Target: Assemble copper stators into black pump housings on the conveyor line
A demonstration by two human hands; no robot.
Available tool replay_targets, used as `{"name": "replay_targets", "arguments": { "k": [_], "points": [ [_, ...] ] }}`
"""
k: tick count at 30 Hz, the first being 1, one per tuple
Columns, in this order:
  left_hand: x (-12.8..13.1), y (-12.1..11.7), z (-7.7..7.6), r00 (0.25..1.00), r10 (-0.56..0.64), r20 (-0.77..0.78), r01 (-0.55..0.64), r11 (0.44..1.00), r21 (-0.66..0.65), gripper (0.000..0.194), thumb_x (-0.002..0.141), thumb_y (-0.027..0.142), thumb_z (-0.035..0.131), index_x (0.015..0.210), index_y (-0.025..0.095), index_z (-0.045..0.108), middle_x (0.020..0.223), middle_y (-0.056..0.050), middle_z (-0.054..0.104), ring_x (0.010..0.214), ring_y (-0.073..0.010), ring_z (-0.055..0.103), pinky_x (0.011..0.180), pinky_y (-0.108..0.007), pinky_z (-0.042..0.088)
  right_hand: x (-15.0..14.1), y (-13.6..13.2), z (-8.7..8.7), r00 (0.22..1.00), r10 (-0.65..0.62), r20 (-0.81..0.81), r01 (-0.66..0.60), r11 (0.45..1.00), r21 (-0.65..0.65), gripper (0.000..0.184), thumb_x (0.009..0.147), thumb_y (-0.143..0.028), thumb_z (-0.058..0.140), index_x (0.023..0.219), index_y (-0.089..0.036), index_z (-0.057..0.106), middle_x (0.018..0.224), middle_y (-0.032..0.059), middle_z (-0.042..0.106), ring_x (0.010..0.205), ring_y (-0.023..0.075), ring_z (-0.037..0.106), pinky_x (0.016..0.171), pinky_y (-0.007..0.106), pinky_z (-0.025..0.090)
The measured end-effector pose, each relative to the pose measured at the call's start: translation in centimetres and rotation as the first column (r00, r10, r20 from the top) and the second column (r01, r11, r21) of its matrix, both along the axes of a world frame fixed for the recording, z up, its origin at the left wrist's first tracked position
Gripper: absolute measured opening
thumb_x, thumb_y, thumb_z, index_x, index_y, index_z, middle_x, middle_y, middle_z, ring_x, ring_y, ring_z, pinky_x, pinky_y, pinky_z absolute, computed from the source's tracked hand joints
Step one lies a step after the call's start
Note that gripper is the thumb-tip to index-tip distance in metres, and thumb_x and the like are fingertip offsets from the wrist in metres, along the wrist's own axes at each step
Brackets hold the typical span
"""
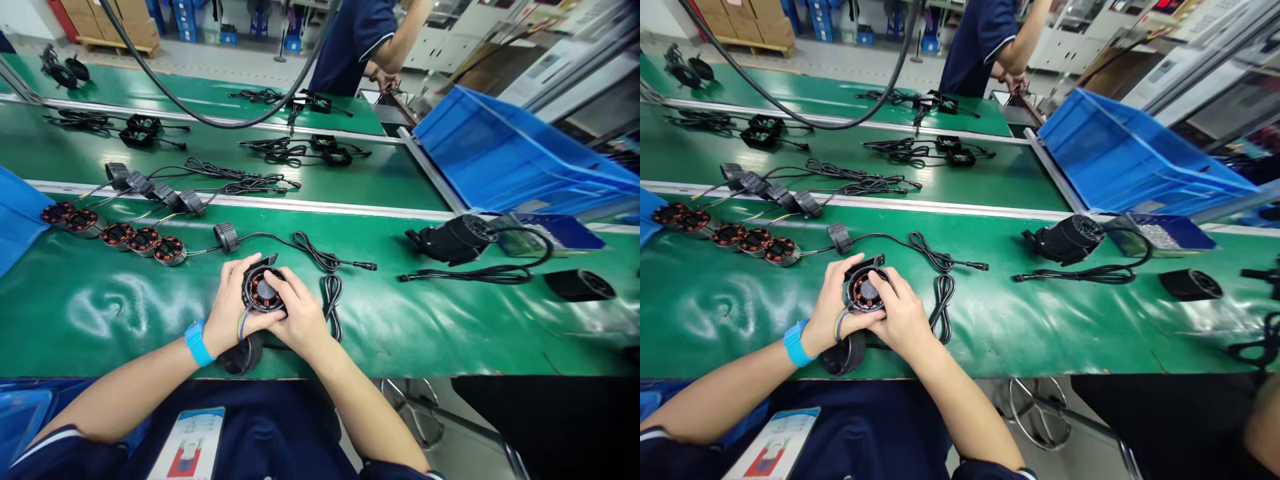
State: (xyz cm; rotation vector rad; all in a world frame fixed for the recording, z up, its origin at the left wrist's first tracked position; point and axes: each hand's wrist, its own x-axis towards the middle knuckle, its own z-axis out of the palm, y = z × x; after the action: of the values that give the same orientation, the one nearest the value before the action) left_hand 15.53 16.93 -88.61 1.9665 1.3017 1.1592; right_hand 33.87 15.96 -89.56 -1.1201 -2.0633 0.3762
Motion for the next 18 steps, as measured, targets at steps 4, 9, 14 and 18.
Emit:
{"name": "replay_targets", "arguments": {
  "k": [4,9,14,18],
  "points": [
    [-0.3,0.2,0.8,0.990,0.136,0.036,-0.140,0.975,0.172,0.080,0.067,0.043,0.090,0.133,0.024,0.050,0.117,-0.007,0.050,0.110,-0.0248,0.055,0.095,-0.042,0.053,1.0,-2.4,2.8,0.948,0.047,-0.316,-0.106,0.980,-0.171,0.059,0.086,-0.028,0.077,0.141,-0.022,0.055,0.141,0.0150,0.056,0.132,0.0274,0.055,0.111,0.044,0.049],
    [-1.7,1.3,3.7,0.933,0.356,0.054,-0.319,0.749,0.581,0.075,0.064,0.043,0.092,0.125,0.024,0.052,0.120,-0.007,0.051,0.115,-0.0274,0.053,0.098,-0.044,0.049,-2.2,-6.6,1.2,0.471,0.073,-0.879,-0.857,0.273,-0.436,0.043,0.091,-0.061,0.068,0.105,-0.020,0.071,0.090,0.0064,0.067,0.077,0.0158,0.062,0.073,0.031,0.051],
    [-2.2,0.9,5.7,0.888,0.460,0.025,-0.346,0.630,0.696,0.066,0.064,0.042,0.091,0.117,0.027,0.055,0.122,-0.007,0.049,0.113,-0.0271,0.051,0.098,-0.045,0.049,-7.5,-8.0,-3.3,0.262,-0.353,-0.898,-0.877,0.302,-0.375,0.069,0.081,-0.070,0.075,0.133,-0.030,0.053,0.125,0.0105,0.062,0.097,0.0214,0.067,0.077,0.034,0.055],
    [-2.3,-0.5,4.8,0.888,0.459,0.002,-0.390,0.753,0.530,0.052,0.069,0.041,0.090,0.111,0.028,0.062,0.126,-0.008,0.044,0.122,-0.0294,0.051,0.101,-0.047,0.050,-6.5,-7.1,-2.3,0.250,-0.127,-0.960,-0.534,0.809,-0.246,0.113,0.062,-0.077,0.084,0.153,-0.036,0.030,0.121,0.0116,0.063,0.090,0.0265,0.070,0.069,0.037,0.061]
  ]
}}
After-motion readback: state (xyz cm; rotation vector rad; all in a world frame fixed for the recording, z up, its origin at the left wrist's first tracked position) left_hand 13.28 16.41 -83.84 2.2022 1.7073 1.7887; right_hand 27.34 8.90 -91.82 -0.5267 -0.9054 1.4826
